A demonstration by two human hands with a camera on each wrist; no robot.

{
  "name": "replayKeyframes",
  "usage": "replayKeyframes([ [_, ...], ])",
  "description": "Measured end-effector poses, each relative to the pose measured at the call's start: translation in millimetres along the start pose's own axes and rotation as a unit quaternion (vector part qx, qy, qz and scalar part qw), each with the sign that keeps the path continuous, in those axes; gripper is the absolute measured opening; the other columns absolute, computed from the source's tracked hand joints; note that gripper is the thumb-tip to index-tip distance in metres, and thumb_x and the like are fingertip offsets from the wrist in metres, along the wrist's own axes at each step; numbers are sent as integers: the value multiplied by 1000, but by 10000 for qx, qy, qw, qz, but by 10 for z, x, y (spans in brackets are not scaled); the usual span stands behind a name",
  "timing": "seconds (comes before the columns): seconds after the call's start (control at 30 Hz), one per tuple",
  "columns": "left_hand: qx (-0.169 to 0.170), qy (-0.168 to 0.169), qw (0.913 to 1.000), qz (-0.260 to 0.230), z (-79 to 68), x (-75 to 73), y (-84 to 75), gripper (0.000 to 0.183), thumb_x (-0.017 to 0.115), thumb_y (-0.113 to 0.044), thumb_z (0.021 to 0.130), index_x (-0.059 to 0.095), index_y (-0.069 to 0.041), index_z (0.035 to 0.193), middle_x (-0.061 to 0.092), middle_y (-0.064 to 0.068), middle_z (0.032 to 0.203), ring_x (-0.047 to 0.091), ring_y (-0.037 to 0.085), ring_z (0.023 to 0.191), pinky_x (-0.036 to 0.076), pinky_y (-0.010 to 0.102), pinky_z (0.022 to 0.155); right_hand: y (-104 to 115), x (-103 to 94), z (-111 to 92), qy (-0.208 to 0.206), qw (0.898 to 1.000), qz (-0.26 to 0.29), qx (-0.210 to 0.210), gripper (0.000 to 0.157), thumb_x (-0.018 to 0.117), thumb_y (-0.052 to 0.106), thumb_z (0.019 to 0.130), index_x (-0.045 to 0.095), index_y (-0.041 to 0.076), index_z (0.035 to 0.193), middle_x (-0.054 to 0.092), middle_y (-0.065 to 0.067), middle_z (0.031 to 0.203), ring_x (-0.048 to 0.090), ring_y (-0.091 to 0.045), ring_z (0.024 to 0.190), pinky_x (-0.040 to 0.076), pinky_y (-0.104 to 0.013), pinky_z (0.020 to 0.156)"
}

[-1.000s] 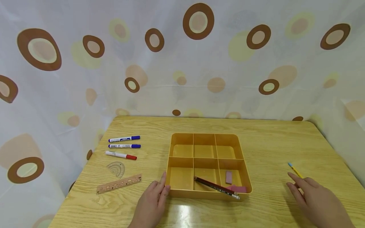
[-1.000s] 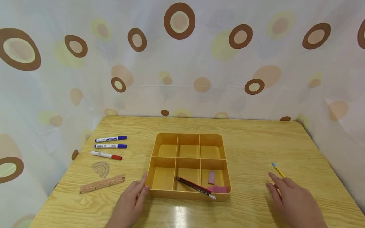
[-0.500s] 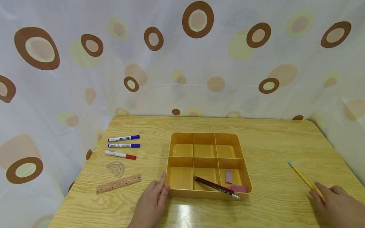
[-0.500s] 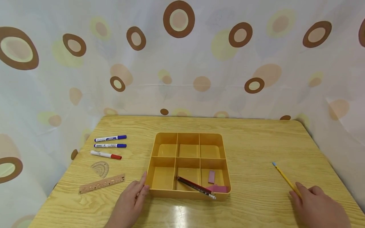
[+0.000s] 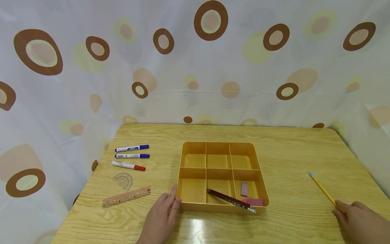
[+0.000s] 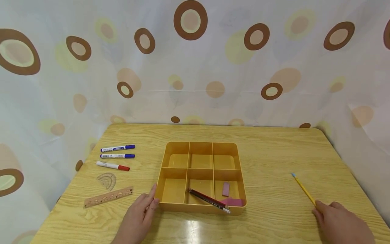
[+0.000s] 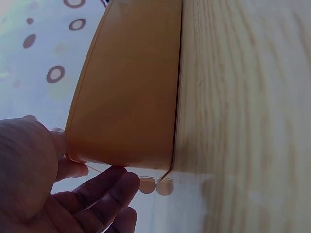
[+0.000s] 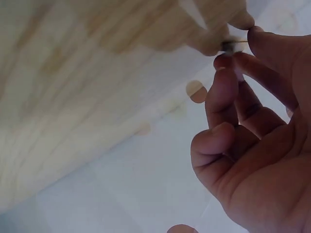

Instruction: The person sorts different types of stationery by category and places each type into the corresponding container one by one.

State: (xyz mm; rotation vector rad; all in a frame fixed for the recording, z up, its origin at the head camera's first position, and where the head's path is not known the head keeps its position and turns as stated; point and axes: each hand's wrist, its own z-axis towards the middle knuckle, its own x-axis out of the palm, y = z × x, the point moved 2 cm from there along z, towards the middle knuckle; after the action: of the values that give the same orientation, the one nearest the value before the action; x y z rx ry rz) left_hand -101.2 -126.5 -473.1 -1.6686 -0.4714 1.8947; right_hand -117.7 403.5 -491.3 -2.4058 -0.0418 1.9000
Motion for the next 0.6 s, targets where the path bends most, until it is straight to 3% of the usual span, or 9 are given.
replayKeyframes([
  [0.2,-114,78,9999,26,18,8,3,56,37,-46,103,46,-9,144,48,-12,81,37,0,64,38,18,57,-45,7,93,340,9993,138,-48,33,62,18,94,64,-14,104,66,-8,78,62,-23,68,50,-44,62],
  [0.43,27,-97,9999,-25,6,10,3,52,42,-42,103,48,-8,142,46,-13,79,35,-1,63,37,18,57,-62,-3,134,287,9993,176,-135,21,62,13,93,61,-8,89,58,-1,70,55,-15,60,48,-37,56],
  [0.6,134,-159,9998,-8,-1,13,3,51,43,-39,103,48,-6,141,50,-13,82,36,-2,64,38,18,58,-31,-26,72,333,9978,580,-39,23,57,15,94,60,-7,90,56,-1,69,50,-15,60,46,-36,55],
])
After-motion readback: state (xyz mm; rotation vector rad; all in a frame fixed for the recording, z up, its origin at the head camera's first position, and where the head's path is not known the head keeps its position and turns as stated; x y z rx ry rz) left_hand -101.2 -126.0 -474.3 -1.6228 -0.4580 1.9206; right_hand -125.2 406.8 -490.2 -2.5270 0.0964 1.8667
